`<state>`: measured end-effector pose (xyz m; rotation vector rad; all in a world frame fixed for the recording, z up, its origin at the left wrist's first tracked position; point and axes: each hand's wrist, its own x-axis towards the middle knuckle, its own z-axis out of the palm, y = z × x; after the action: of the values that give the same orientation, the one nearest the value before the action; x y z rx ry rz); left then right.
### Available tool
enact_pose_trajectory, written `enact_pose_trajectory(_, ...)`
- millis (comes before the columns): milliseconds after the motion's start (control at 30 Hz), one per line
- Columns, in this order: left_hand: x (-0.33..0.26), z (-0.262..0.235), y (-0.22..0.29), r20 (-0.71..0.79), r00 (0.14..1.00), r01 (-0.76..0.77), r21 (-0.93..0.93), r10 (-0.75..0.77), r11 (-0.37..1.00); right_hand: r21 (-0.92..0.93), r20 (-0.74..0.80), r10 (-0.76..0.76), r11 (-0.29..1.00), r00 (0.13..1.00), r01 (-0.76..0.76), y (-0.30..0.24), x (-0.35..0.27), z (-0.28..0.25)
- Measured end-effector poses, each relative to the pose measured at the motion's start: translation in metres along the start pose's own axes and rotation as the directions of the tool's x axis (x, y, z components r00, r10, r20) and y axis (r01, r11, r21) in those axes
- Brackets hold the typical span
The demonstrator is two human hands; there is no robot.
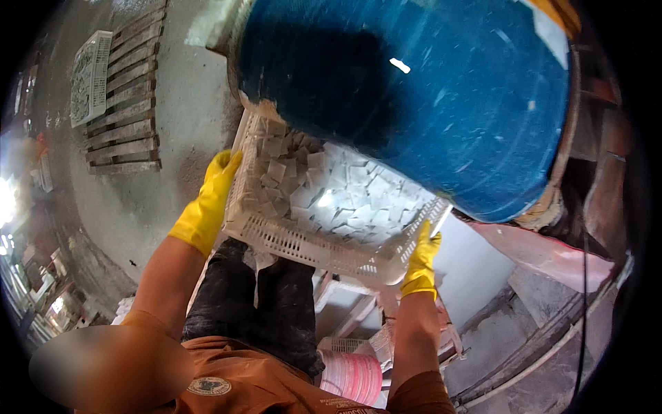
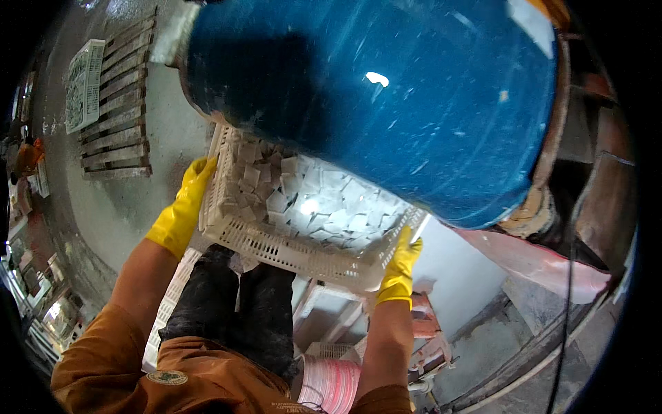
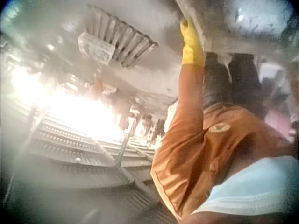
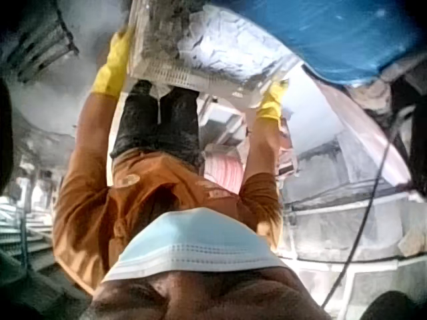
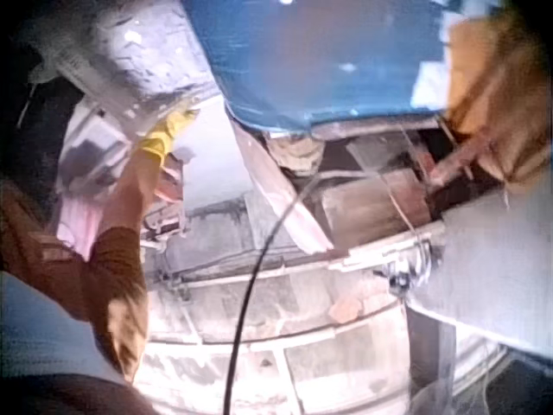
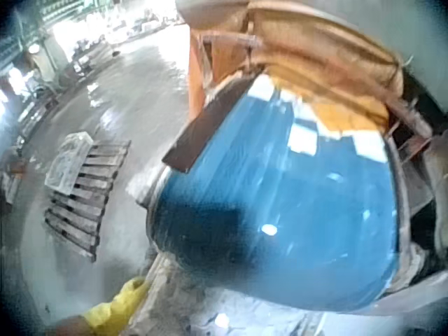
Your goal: The person sorts small square tiles from a conveyor belt into white plastic crates. They wear yellow gloves and repeatedly pick tiles from the moving belt, placing them into the crates below. The person also moves a full crate to a pallet and retrieves an empty one to continue the process.
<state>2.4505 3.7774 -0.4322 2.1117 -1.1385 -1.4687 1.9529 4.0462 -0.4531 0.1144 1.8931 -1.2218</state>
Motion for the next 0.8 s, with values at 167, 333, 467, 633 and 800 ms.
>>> enact_pose_trajectory(167,0.030,0.019,0.015,-0.009,0.984,0.177,0.121,-0.178,0.977,-0.069,-0.272,-0.124,0.992,0.954,0.109,0.017,0.017,0.003)
enact_pose_trajectory(333,0.039,0.020,-0.003,0.043,0.986,0.158,0.099,-0.162,0.983,-0.053,-0.167,-0.083,0.996,0.983,0.075,0.022,0.024,-0.014)
enact_pose_trajectory(467,0.042,0.020,-0.019,-0.073,0.990,0.127,0.117,-0.119,0.985,-0.080,-0.164,-0.083,0.994,0.983,0.070,0.018,0.020,-0.005)
enact_pose_trajectory(633,0.046,0.016,-0.039,-0.149,0.989,0.070,0.462,0.000,0.884,-0.175,-0.145,-0.133,0.979,0.980,0.107,0.038,0.046,-0.033)
enact_pose_trajectory(800,0.048,0.040,0.023,0.023,0.997,0.046,0.570,-0.072,0.820,-0.396,-0.226,-0.097,0.918,0.969,0.000,0.031,0.004,-0.057)
